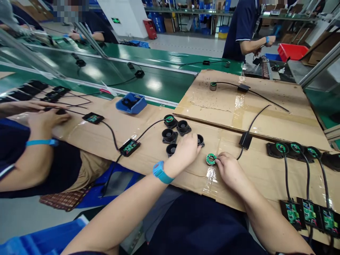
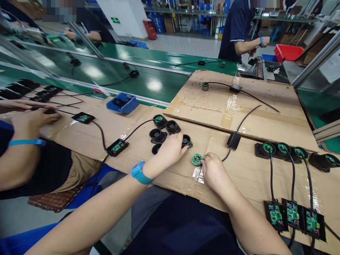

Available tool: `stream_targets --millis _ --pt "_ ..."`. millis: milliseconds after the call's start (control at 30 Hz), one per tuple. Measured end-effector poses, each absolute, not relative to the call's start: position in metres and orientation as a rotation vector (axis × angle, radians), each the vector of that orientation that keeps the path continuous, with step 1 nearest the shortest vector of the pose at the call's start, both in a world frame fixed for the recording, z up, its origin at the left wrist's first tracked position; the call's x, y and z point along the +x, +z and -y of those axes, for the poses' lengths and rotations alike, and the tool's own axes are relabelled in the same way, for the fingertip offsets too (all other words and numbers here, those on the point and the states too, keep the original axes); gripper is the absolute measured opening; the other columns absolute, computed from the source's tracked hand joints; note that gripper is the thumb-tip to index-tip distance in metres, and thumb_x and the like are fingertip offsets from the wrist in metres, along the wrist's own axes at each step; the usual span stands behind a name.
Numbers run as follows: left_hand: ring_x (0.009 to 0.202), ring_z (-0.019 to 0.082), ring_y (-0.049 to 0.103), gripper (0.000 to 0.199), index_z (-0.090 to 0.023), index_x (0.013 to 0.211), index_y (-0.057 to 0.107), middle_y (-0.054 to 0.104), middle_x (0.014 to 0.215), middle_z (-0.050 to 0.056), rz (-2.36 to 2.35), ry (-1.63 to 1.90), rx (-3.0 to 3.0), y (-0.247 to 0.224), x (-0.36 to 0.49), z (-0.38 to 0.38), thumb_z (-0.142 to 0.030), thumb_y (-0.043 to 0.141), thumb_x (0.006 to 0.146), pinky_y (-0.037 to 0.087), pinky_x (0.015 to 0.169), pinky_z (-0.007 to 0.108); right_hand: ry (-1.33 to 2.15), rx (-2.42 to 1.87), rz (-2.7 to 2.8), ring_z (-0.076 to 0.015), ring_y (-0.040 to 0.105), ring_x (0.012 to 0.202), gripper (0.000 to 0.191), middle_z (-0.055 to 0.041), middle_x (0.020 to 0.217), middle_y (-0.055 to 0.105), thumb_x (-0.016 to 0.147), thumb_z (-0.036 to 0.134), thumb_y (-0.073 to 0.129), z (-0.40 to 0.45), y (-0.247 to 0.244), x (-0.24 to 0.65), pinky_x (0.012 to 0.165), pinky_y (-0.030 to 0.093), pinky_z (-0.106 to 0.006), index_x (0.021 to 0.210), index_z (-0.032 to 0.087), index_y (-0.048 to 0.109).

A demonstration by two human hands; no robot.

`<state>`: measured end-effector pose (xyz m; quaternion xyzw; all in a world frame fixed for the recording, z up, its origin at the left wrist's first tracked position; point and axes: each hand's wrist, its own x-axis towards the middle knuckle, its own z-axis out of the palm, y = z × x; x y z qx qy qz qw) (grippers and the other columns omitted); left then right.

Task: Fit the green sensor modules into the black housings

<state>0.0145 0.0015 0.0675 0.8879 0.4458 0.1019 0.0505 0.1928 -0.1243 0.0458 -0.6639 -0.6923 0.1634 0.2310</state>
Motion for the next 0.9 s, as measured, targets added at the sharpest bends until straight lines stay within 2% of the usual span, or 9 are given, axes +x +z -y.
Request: stream_targets --millis 67,133,200,300,400,533,633,767,900 --pt "0.104 0.033 0.063 0.028 -0.011 0.112 0.055 0.065 0.105 0.017 -1.340 0.387 2.627 0.059 0.024 0.009 -0.027 0.061 0.089 0.053 0.091 0.045 0.458 -1.885 1.997 -0.0237 0.062 0.084 0.027 -0.0109 0.087 0.064 0.100 0.018 0.044 0.125 0.049 0.196 0.084 0.052 -0.038 0.082 0.017 0.064" --pt "0.114 0.035 0.060 0.038 -0.008 0.124 0.051 0.063 0.116 0.022 -1.336 0.517 2.533 0.044 0.027 0.018 -0.027 0.058 0.092 0.052 0.098 0.049 0.470 -1.916 2.040 -0.0231 0.061 0.081 0.023 -0.0096 0.083 0.064 0.098 0.017 0.049 0.125 0.052 0.198 0.080 0.051 -0.036 0.078 0.018 0.062" --pt "0.129 0.037 0.052 0.054 -0.006 0.140 0.039 0.054 0.135 0.026 -1.308 0.702 2.431 0.025 0.025 0.026 -0.030 0.055 0.094 0.047 0.108 0.053 0.480 -1.919 2.028 -0.0216 0.060 0.079 0.019 -0.0078 0.083 0.064 0.095 0.016 0.054 0.125 0.053 0.198 0.077 0.049 -0.033 0.077 0.019 0.059" --pt "0.143 0.035 0.041 0.067 -0.013 0.153 0.021 0.041 0.152 0.024 -1.192 0.896 2.330 0.000 0.018 0.034 -0.036 0.051 0.098 0.040 0.116 0.056 0.503 -1.918 1.972 -0.0198 0.059 0.077 0.018 -0.0048 0.082 0.063 0.090 0.013 0.063 0.126 0.053 0.195 0.074 0.047 -0.031 0.075 0.021 0.055" --pt "0.142 0.032 0.042 0.063 -0.018 0.154 0.023 0.044 0.150 0.020 -1.152 0.984 2.253 -0.012 0.014 0.035 -0.037 0.049 0.100 0.039 0.117 0.055 0.525 -1.918 1.928 -0.0191 0.059 0.076 0.023 -0.0028 0.080 0.062 0.085 0.012 0.068 0.125 0.050 0.194 0.072 0.046 -0.030 0.072 0.021 0.052" --pt "0.138 0.033 0.047 0.069 -0.017 0.152 0.027 0.049 0.146 0.021 -1.206 1.010 2.124 -0.011 0.017 0.028 -0.042 0.058 0.095 0.041 0.115 0.055 0.555 -1.884 1.855 -0.0187 0.059 0.077 0.022 -0.0022 0.081 0.062 0.086 0.014 0.068 0.125 0.045 0.194 0.072 0.046 -0.030 0.074 0.021 0.052" --pt "0.136 0.033 0.050 0.067 -0.017 0.148 0.033 0.052 0.143 0.020 -1.194 0.991 2.073 -0.007 0.020 0.021 -0.042 0.061 0.094 0.042 0.114 0.054 0.596 -1.867 1.782 -0.0209 0.062 0.082 0.017 -0.0038 0.090 0.064 0.084 0.023 0.074 0.126 0.043 0.195 0.075 0.050 -0.033 0.089 0.021 0.058" --pt "0.130 0.029 0.055 0.052 -0.019 0.139 0.045 0.059 0.135 0.015 -1.108 1.037 2.078 -0.006 0.019 0.018 -0.038 0.062 0.094 0.044 0.113 0.050 0.597 -1.779 1.785 -0.0248 0.063 0.099 0.044 -0.0091 0.112 0.064 0.084 0.036 0.077 0.126 0.043 0.191 0.089 0.053 -0.039 0.120 0.021 0.057" --pt "0.129 0.029 0.054 0.052 -0.019 0.138 0.045 0.059 0.133 0.015 -1.096 1.049 2.076 -0.007 0.017 0.019 -0.038 0.063 0.093 0.044 0.112 0.049 0.559 -1.671 1.825 -0.0250 0.061 0.110 0.037 -0.0104 0.119 0.063 0.090 0.034 0.069 0.122 0.042 0.184 0.099 0.051 -0.041 0.123 0.022 0.057"
